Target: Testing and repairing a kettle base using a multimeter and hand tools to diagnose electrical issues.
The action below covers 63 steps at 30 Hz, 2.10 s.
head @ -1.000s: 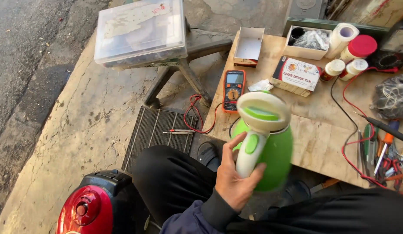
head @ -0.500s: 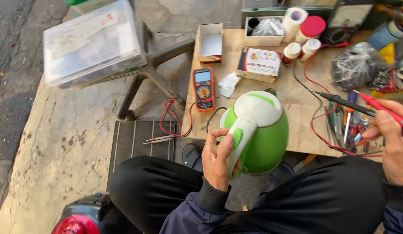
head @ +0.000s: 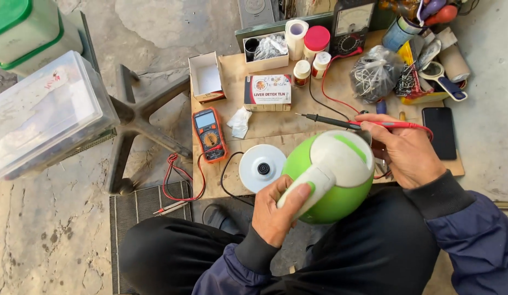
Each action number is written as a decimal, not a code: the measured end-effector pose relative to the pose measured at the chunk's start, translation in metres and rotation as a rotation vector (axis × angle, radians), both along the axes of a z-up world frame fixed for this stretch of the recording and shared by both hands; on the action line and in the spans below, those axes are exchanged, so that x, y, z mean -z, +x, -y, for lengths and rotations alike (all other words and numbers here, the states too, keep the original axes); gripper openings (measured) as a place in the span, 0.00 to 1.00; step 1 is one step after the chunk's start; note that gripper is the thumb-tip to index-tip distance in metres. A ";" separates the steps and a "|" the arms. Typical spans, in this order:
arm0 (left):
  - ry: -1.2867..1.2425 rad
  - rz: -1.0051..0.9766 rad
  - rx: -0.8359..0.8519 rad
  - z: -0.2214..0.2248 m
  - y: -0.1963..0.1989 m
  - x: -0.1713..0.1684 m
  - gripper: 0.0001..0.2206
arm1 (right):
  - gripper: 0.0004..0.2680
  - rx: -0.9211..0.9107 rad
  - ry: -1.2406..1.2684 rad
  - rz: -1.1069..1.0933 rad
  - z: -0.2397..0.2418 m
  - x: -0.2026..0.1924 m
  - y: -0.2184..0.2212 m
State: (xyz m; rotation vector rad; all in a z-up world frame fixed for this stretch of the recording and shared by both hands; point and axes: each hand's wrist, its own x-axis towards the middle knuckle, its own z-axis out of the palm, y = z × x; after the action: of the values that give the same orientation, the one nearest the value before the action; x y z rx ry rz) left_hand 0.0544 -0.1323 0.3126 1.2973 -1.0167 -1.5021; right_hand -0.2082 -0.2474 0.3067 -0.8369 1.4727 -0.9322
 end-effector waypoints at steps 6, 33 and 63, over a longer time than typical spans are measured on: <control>0.043 0.422 0.144 -0.006 -0.030 0.014 0.23 | 0.12 0.039 0.005 0.118 0.001 0.011 -0.022; 0.239 0.265 0.182 -0.003 -0.041 0.026 0.22 | 0.10 0.074 -0.082 0.096 0.010 0.026 -0.038; 0.084 0.122 0.313 -0.007 -0.003 0.061 0.17 | 0.10 0.094 -0.076 0.122 0.022 0.019 -0.003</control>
State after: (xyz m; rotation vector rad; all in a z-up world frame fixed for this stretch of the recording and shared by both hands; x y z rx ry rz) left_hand 0.0518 -0.1253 0.2516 1.3484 -1.2949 -1.7305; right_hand -0.2116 -0.2692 0.2878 -0.7567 1.3874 -1.0965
